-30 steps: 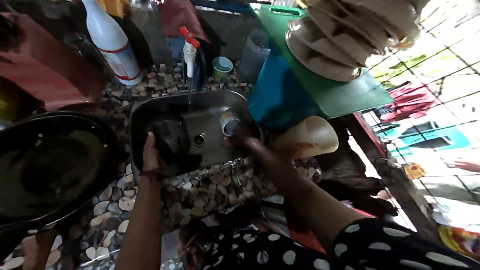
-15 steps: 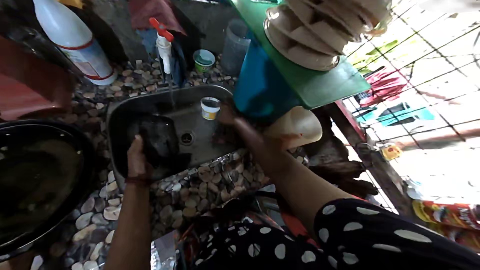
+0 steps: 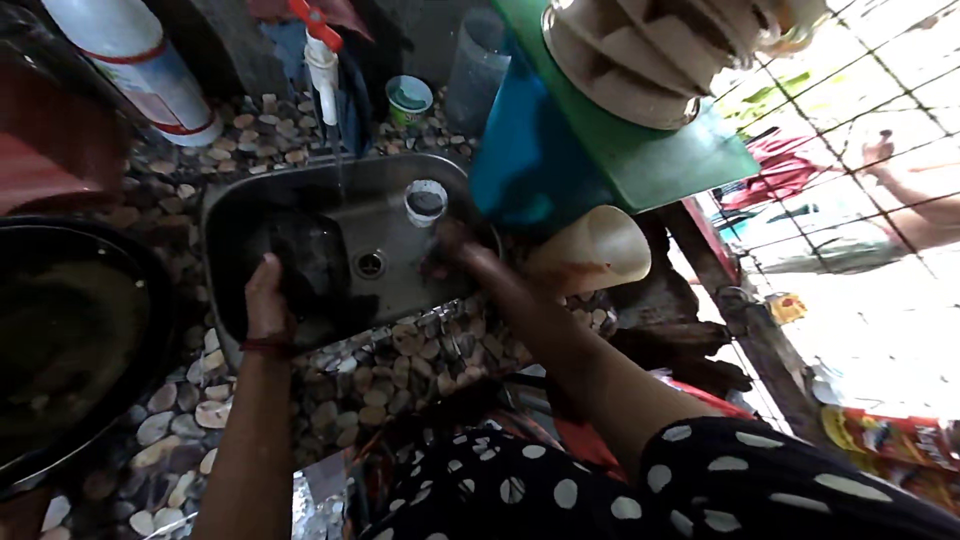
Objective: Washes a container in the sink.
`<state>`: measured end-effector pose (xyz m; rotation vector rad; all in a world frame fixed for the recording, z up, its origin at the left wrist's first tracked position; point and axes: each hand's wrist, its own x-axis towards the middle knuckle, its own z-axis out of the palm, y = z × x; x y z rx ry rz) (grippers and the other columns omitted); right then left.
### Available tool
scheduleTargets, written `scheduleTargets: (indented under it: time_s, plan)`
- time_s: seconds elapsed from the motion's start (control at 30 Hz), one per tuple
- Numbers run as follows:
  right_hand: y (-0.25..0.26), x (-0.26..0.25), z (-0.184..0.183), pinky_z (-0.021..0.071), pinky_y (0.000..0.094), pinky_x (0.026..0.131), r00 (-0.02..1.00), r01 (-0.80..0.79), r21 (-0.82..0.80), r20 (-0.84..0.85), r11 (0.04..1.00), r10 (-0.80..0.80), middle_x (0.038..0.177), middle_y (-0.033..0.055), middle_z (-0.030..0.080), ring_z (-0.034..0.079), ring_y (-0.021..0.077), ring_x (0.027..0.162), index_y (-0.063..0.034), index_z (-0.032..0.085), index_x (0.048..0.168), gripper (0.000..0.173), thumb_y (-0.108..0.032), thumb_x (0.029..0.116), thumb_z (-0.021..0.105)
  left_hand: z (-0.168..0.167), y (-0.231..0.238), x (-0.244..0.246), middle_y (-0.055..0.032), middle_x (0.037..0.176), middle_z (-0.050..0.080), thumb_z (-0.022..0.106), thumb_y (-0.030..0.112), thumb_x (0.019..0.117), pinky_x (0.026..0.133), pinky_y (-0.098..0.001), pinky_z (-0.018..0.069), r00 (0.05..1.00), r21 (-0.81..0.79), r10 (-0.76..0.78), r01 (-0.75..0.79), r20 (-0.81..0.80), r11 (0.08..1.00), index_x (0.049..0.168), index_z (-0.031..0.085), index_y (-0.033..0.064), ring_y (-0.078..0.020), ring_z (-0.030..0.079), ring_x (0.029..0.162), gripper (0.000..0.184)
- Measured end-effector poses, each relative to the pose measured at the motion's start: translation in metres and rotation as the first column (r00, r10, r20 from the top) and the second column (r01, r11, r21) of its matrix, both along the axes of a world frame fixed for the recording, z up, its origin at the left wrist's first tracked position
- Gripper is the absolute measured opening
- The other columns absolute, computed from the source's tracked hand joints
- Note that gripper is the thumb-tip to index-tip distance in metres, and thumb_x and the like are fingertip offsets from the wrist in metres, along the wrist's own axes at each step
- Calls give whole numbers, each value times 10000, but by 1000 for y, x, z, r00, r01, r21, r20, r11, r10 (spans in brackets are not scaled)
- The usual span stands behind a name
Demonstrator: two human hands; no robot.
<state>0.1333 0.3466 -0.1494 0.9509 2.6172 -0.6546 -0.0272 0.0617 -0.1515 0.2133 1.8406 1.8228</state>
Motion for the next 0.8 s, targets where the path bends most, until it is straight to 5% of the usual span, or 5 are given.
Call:
scheduleTargets:
  time_s: [0.23, 0.3, 0.43, 0.67, 0.8]
  plan:
    - [9, -16, -61, 416, 545, 1142, 911, -411, -18, -50, 912, 409, 1346, 264, 622, 563, 415, 1301, 49, 662, 1273, 359, -129, 962, 687, 4, 3, 2, 18, 1077, 658, 410, 559, 1064, 832, -371, 565, 994, 39, 82, -85, 73, 996, 1288, 601, 174, -87, 641, 951, 485]
    - [20, -17, -61, 491, 570, 1049, 897, -379, -96, -284, 920, 340, 1246, 305, 651, 624, 437, 1187, 77, 666, 1228, 418, -99, 865, 776, 7, 1, 2, -2, 1127, 663, 405, 560, 1063, 866, -400, 562, 992, 46, 90, -94, 90, 995, 1316, 595, 173, -110, 643, 998, 500]
    - [-21, -31, 37, 510, 481, 1072, 909, -218, -383, -415, 898, 44, 1403, 182, 601, 607, 276, 1267, -61, 552, 1433, 540, -88, 919, 715, 5, 2, 1, -31, 1101, 682, 407, 451, 1093, 868, -384, 568, 990, 53, 122, -126, 65, 991, 1272, 626, 102, -112, 655, 971, 450]
    - [-161, -73, 71, 513, 587, 985, 791, -265, 160, -527, 951, 310, 1308, 221, 601, 575, 408, 1233, -66, 657, 1277, 431, -396, 1001, 652, 10, -1, 27, -42, 876, 628, 335, 484, 1105, 711, -375, 551, 980, -118, 147, -163, -135, 980, 1079, 642, 51, -107, 604, 756, 531]
    - [-159, -144, 56, 453, 637, 1030, 919, -154, 66, -357, 986, 168, 1414, 254, 549, 515, 433, 1331, -42, 588, 1377, 465, -380, 1083, 465, 11, 6, 26, -93, 808, 582, 328, 401, 1124, 723, -397, 512, 960, -222, 189, -234, -206, 946, 1001, 639, -27, -164, 570, 729, 543]
